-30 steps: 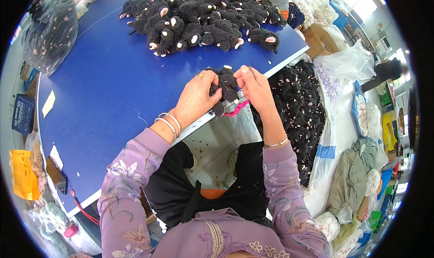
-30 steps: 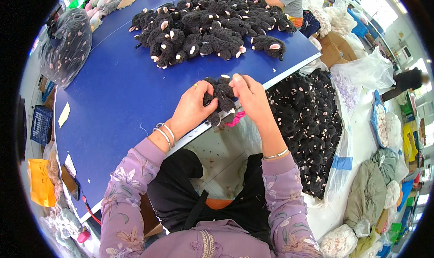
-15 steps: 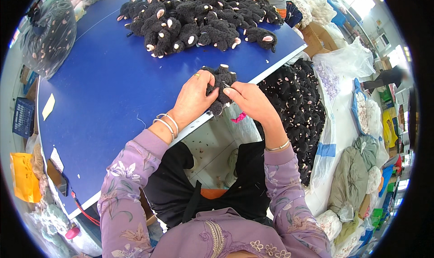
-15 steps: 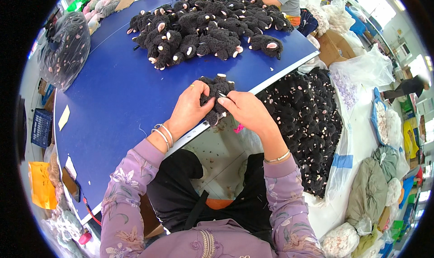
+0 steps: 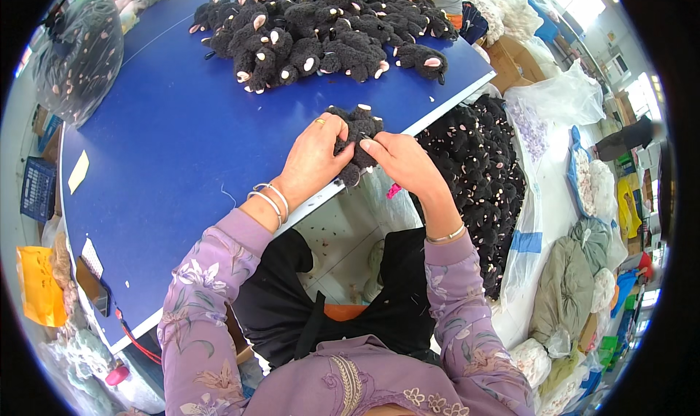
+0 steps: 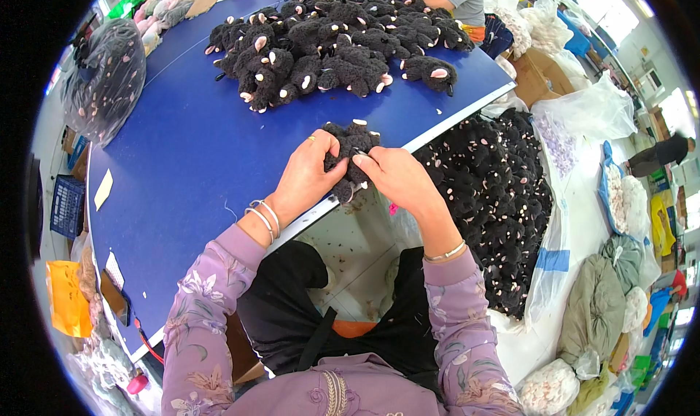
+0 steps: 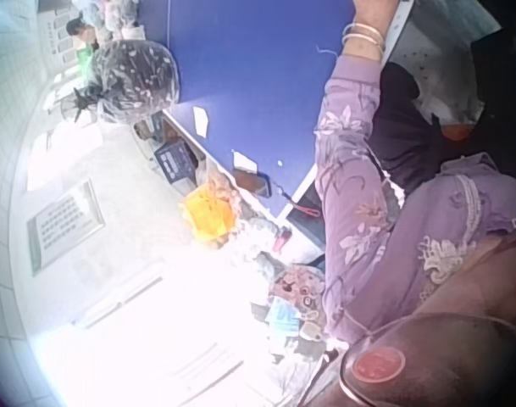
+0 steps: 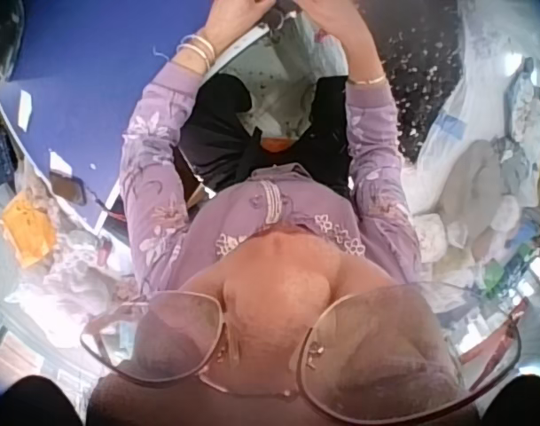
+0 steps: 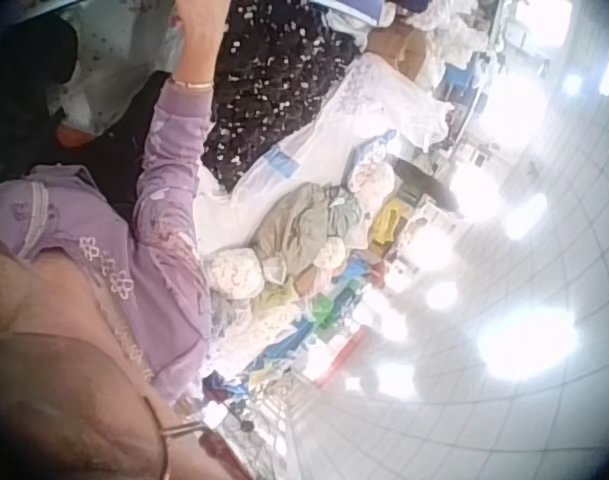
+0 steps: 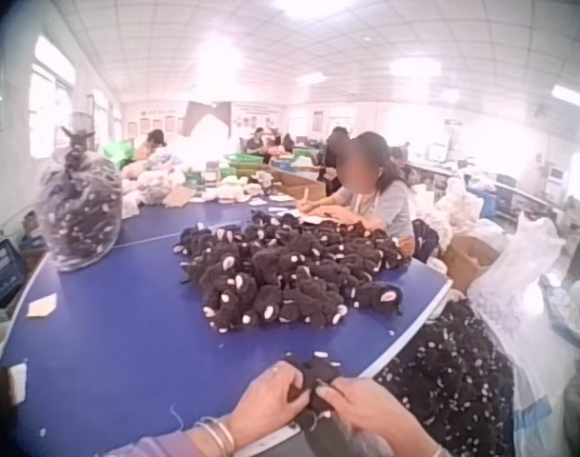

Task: The person trims loose threads and excess fabric from small black stuffed animals using small scissors. They handle each toy one at a time, rotate it to access different areas, and place the finished items on the table.

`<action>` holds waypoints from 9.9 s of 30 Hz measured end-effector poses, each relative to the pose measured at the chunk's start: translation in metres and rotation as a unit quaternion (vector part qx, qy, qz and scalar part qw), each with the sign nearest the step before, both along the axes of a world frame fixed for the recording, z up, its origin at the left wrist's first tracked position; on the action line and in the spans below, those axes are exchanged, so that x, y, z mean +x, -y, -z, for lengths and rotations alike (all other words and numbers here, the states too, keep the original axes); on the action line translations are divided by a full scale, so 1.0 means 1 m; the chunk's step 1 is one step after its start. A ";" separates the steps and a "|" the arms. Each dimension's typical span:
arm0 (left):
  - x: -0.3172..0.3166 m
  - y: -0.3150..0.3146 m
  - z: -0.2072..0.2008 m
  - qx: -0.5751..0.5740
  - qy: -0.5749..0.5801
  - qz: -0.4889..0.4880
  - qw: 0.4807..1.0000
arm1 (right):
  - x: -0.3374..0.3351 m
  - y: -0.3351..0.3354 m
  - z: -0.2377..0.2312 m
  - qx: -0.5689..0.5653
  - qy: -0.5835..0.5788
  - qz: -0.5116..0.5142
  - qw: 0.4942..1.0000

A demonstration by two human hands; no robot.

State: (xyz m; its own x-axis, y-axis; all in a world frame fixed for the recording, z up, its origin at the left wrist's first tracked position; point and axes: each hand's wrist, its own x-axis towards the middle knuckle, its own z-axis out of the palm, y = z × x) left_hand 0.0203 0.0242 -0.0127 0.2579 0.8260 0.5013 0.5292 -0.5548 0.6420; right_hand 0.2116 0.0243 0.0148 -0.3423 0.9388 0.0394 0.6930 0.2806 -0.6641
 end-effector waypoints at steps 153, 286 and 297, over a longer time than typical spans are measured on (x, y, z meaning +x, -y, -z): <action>-0.029 -0.021 0.002 -0.362 0.355 0.156 0.848 | 0.012 -0.008 0.011 -0.146 -0.334 0.065 0.929; -0.016 -0.010 -0.005 -0.322 0.294 0.150 0.887 | 0.015 -0.012 -0.015 0.028 -0.557 0.183 0.810; -0.019 -0.014 0.007 -0.325 0.404 0.144 0.843 | 0.014 -0.007 0.004 -0.163 -0.430 0.046 0.887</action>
